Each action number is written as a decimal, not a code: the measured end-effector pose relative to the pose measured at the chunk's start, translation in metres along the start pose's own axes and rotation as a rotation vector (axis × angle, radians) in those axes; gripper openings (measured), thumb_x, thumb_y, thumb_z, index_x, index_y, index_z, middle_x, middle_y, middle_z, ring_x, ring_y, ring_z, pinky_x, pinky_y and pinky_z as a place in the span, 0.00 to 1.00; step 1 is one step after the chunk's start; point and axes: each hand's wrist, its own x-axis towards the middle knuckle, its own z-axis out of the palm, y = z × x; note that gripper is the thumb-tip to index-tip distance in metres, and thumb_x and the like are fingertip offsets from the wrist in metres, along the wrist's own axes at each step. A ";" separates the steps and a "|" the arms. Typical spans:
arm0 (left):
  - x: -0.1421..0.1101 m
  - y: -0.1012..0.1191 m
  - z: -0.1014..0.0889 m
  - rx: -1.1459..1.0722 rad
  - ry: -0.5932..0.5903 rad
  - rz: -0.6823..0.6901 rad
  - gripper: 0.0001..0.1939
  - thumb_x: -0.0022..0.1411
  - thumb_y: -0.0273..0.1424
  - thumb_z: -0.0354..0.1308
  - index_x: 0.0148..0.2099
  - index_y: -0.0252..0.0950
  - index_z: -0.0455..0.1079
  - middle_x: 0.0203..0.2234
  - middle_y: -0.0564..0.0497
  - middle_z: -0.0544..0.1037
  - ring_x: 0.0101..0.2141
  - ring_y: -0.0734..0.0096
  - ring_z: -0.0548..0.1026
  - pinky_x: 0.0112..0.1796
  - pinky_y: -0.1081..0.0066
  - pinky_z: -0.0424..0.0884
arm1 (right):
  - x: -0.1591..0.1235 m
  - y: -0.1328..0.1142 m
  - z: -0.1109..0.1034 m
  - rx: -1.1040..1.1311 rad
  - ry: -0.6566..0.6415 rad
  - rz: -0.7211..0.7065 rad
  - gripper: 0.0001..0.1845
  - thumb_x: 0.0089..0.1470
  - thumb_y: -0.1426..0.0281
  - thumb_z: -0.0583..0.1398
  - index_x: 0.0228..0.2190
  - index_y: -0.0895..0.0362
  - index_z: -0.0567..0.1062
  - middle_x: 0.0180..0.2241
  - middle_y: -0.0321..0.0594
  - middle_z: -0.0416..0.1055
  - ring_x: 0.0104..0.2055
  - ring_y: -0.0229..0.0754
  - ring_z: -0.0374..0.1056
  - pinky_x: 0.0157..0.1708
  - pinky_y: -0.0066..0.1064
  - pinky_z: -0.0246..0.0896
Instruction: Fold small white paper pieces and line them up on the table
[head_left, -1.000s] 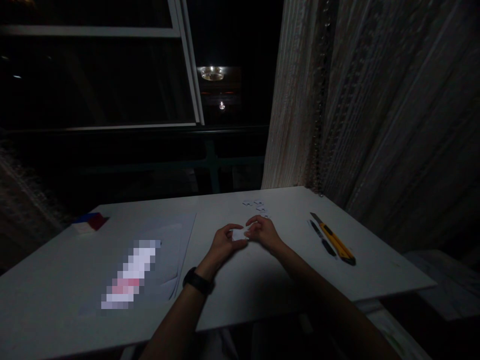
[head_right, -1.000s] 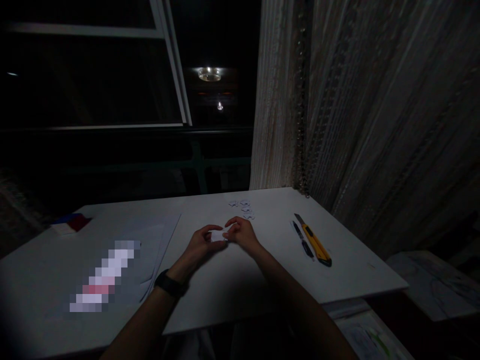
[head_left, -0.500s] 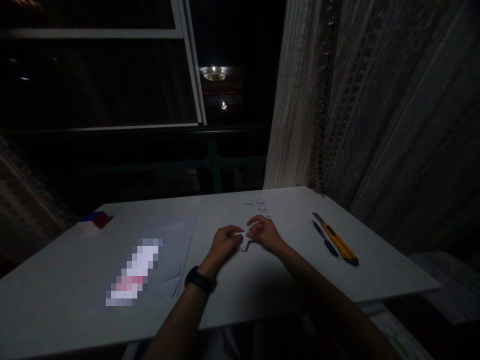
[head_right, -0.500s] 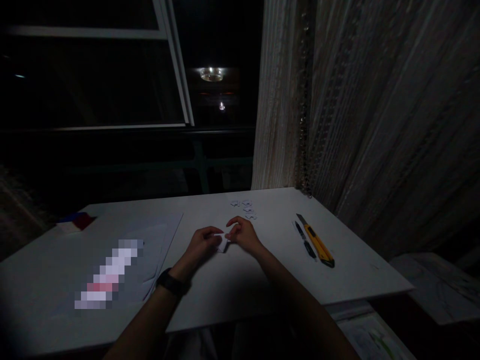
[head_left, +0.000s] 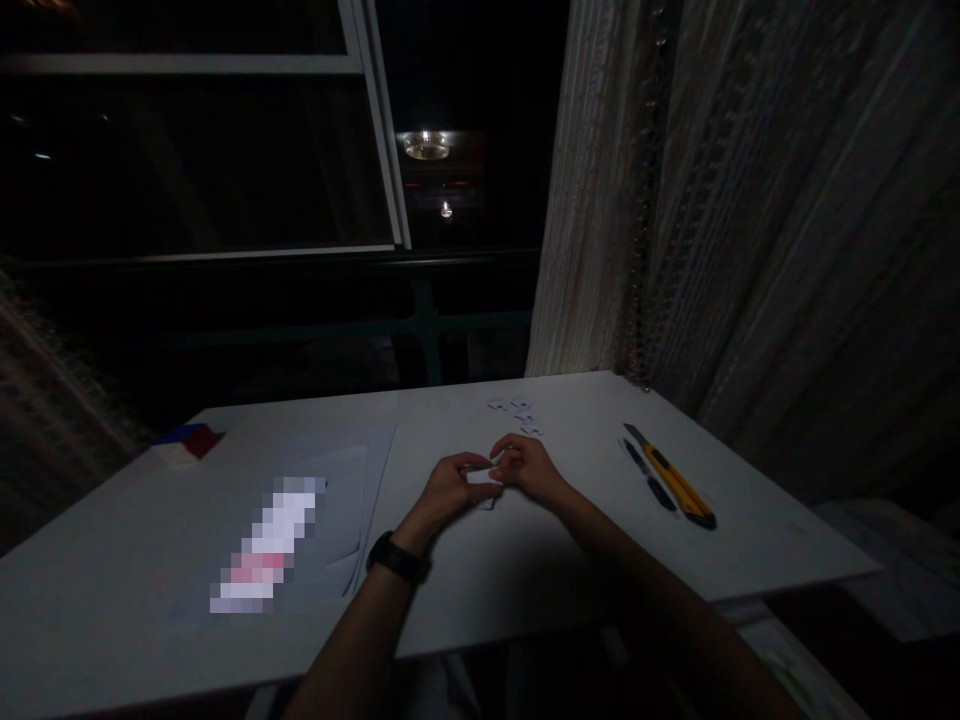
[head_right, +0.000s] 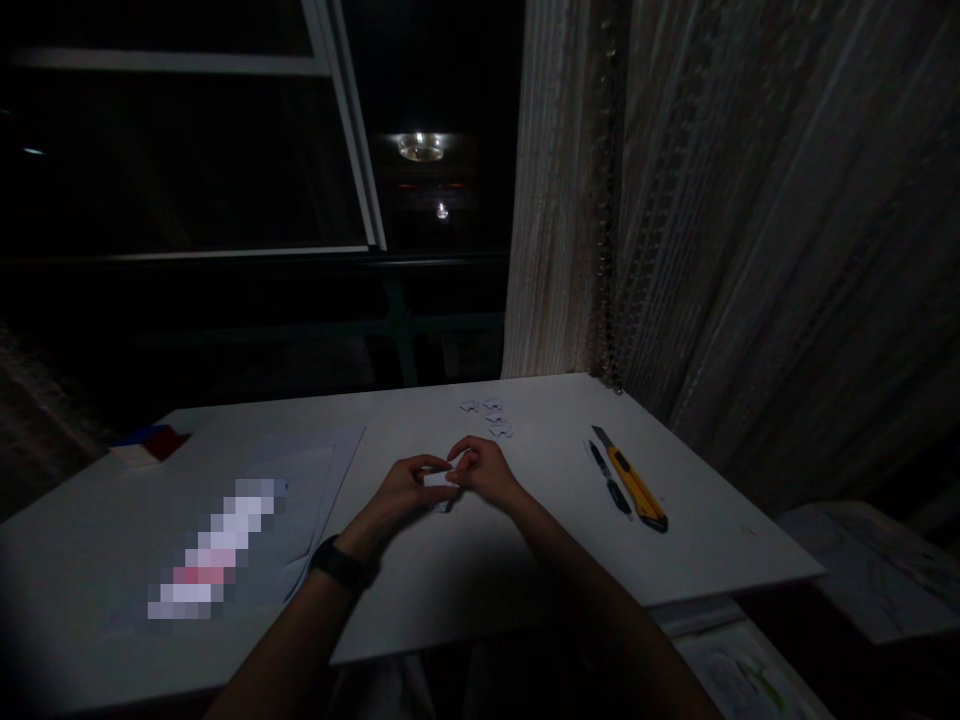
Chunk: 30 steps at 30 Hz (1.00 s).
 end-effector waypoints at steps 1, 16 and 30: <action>0.001 -0.002 -0.001 -0.010 -0.013 0.001 0.24 0.32 0.29 0.68 0.36 0.30 0.70 0.23 0.49 0.75 0.20 0.73 0.71 0.23 0.73 0.65 | 0.000 0.000 0.000 0.004 -0.004 -0.003 0.13 0.29 0.72 0.65 0.24 0.58 0.70 0.13 0.28 0.65 0.15 0.31 0.59 0.17 0.22 0.53; -0.001 0.004 -0.002 -0.020 -0.010 0.000 0.24 0.32 0.29 0.68 0.36 0.29 0.70 0.24 0.48 0.75 0.22 0.72 0.72 0.23 0.74 0.65 | 0.002 0.004 -0.004 0.081 -0.072 0.033 0.17 0.28 0.72 0.66 0.27 0.60 0.70 0.15 0.28 0.65 0.17 0.30 0.60 0.18 0.23 0.53; 0.003 -0.007 -0.003 0.026 -0.061 0.009 0.23 0.32 0.27 0.68 0.37 0.29 0.71 0.27 0.46 0.76 0.27 0.68 0.73 0.27 0.71 0.68 | 0.001 0.003 -0.004 0.088 -0.083 0.100 0.20 0.25 0.74 0.66 0.26 0.59 0.68 0.12 0.26 0.64 0.14 0.30 0.58 0.15 0.22 0.51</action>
